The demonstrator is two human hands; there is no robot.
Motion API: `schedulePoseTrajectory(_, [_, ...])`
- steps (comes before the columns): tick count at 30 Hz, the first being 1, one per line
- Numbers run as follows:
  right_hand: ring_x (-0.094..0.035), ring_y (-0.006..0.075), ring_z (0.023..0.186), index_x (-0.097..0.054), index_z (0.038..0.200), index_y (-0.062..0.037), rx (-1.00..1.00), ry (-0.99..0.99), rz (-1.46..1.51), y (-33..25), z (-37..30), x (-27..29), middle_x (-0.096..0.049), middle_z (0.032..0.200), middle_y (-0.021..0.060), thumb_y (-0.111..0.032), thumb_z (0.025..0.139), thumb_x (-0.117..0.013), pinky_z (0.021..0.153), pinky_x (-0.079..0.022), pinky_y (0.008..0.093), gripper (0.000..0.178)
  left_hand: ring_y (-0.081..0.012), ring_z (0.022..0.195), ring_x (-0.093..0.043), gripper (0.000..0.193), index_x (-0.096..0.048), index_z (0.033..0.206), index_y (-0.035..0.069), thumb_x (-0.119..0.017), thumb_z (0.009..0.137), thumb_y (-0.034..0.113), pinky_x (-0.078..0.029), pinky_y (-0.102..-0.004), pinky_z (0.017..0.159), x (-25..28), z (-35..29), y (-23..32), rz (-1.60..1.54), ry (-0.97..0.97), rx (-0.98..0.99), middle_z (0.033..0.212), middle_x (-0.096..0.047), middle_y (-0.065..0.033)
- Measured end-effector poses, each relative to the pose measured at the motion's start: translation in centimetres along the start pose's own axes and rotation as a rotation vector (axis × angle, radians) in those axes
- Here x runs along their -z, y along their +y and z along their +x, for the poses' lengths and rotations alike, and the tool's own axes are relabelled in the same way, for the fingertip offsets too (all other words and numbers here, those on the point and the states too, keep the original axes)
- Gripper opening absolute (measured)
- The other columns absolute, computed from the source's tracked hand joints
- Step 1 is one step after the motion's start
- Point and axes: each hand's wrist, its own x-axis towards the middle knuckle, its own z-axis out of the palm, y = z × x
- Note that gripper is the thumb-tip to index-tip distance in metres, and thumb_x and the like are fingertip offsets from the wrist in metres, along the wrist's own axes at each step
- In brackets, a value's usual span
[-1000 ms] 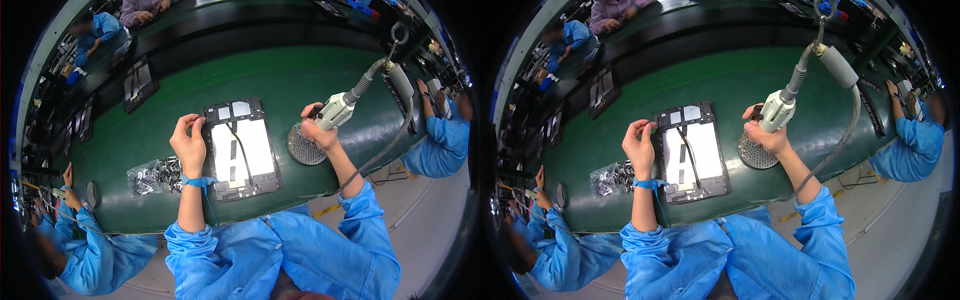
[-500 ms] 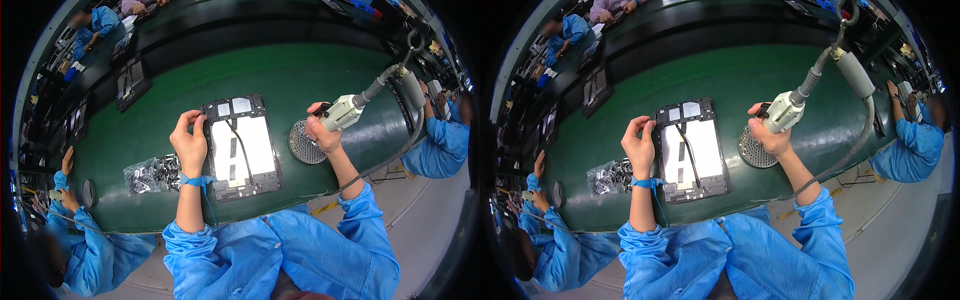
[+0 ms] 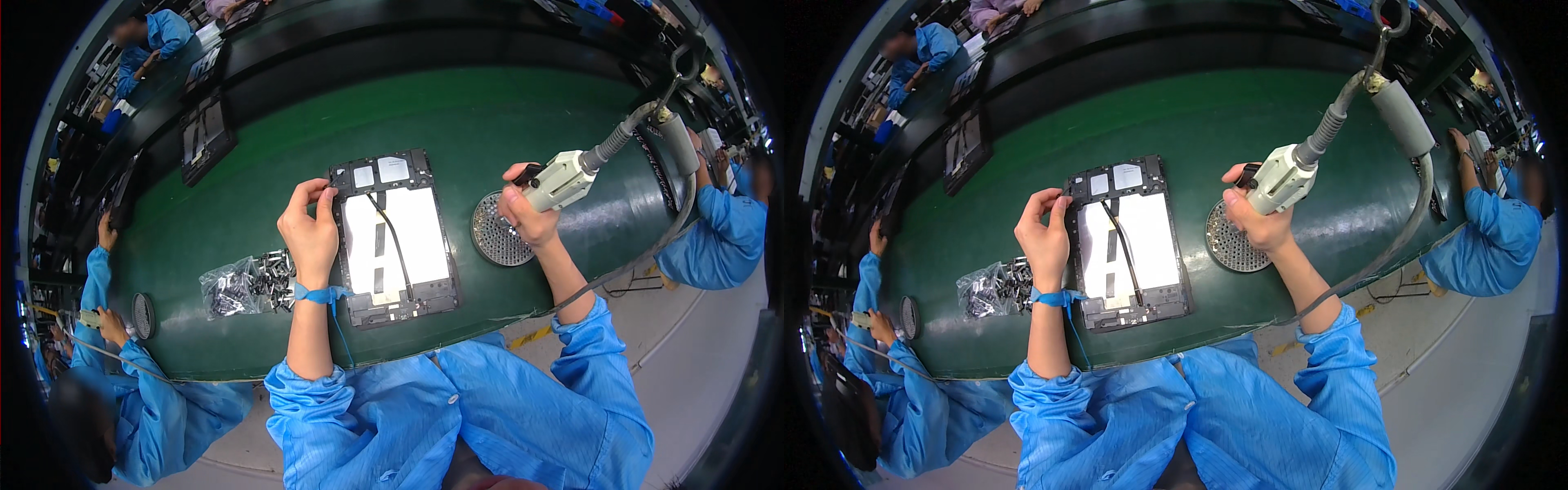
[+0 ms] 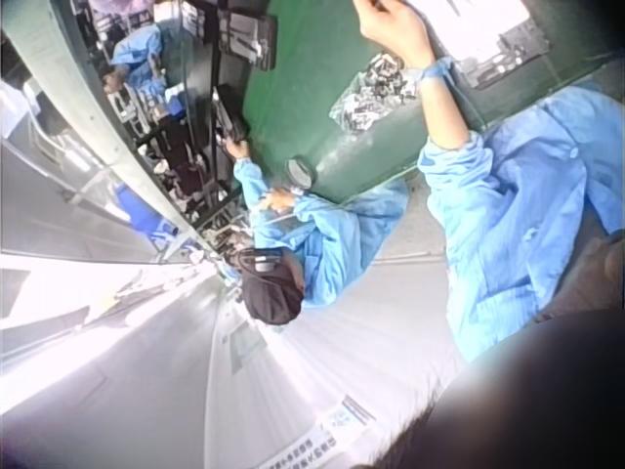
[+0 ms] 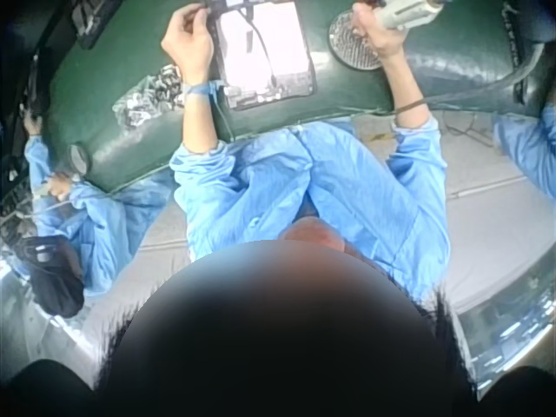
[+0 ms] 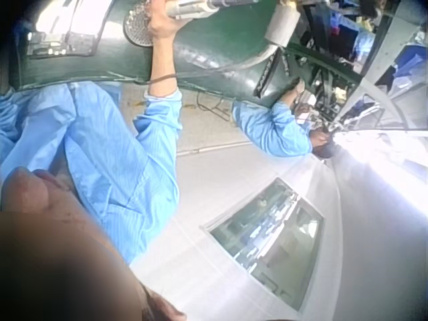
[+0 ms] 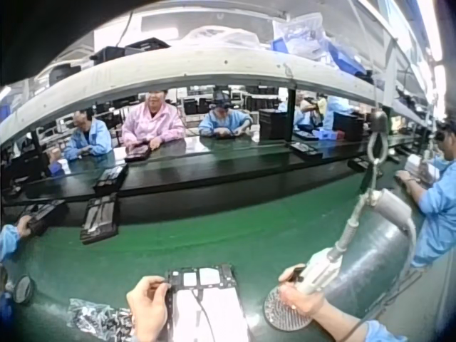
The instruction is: Assembling the internal components of a tablet device using an electric screwdriver.
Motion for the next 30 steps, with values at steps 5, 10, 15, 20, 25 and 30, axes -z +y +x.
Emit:
schedulePoseTrajectory(5, [-0.043,0.0055,0.045,-0.052,0.101,0.0025,0.0,-0.059,0.038,0.0,0.0,0.2,-0.048,0.059,-0.0008,0.003,0.083,-0.058,0.043,-0.037,0.0218,0.02,-0.0186,0.068,-0.066,0.009,-0.064,0.09,-0.001,-0.064,0.082,0.002,-0.049,-0.0289,0.062,0.1,0.0,-0.1,-0.004,0.0,0.003,0.074,-0.068,-0.0115])
schedulePoseTrajectory(10, [-0.043,0.0052,0.044,-0.051,0.1,0.0022,-0.038,-0.304,0.114,-0.1,0.6,1.4,-0.048,0.059,-0.0008,0.003,0.082,-0.059,0.042,-0.036,0.0217,0.019,-0.0181,0.07,-0.067,0.009,-0.064,0.091,-0.001,-0.062,0.083,0.001,-0.05,-0.0286,0.064,-0.1,0.0,-0.1,-0.048,-0.004,0.035,0.076,-0.069,-0.0113])
schedulePoseTrajectory(15, [-0.044,0.0047,0.046,-0.052,0.102,0.0022,0.028,0.093,-0.062,-0.2,-0.5,-1.0,-0.048,0.06,-0.0019,0.001,0.082,-0.061,0.044,-0.036,0.0204,0.022,-0.0175,0.072,-0.067,0.009,-0.064,0.091,-0.002,-0.062,0.083,0.001,-0.05,-0.0282,0.066,0.3,0.1,-0.2,-0.066,0.009,0.046,0.077,-0.069,-0.0108])
schedulePoseTrajectory(20, [-0.045,0.0045,0.048,-0.052,0.101,0.0012,0.027,-0.162,-0.046,0.3,0.0,1.0,-0.049,0.06,-0.0015,0.002,0.081,-0.061,0.046,-0.038,0.0211,0.022,-0.0174,0.073,-0.067,0.009,-0.064,0.092,-0.002,-0.062,0.083,0.001,-0.05,-0.028,0.067,0.3,0.2,-0.3,-0.085,0.002,0.057,0.077,-0.069,-0.0109])
schedulePoseTrajectory(25, [-0.042,0.0064,0.045,-0.048,0.103,0.0019,-0.022,-0.11,0.11,0.1,0.2,0.7,-0.047,0.058,0.0009,0.002,0.083,-0.055,0.042,-0.035,0.0223,0.021,-0.0173,0.073,-0.067,0.009,-0.063,0.092,-0.002,-0.061,0.084,0.001,-0.05,-0.028,0.067,0.5,0.3,-0.1,-0.079,0.001,0.042,0.078,-0.069,-0.0114])
schedulePoseTrajectory(30, [-0.043,0.006,0.046,-0.049,0.103,0.0016,0.07,0.013,-0.066,0.4,-0.7,-0.3,-0.047,0.059,0.0005,0.003,0.084,-0.056,0.043,-0.036,0.0218,0.021,-0.0172,0.074,-0.067,0.01,-0.064,0.092,-0.003,-0.06,0.084,0.001,-0.05,-0.0276,0.068,0.4,0.3,-0.1,-0.071,-0.007,0.064,0.078,-0.07,-0.0114])
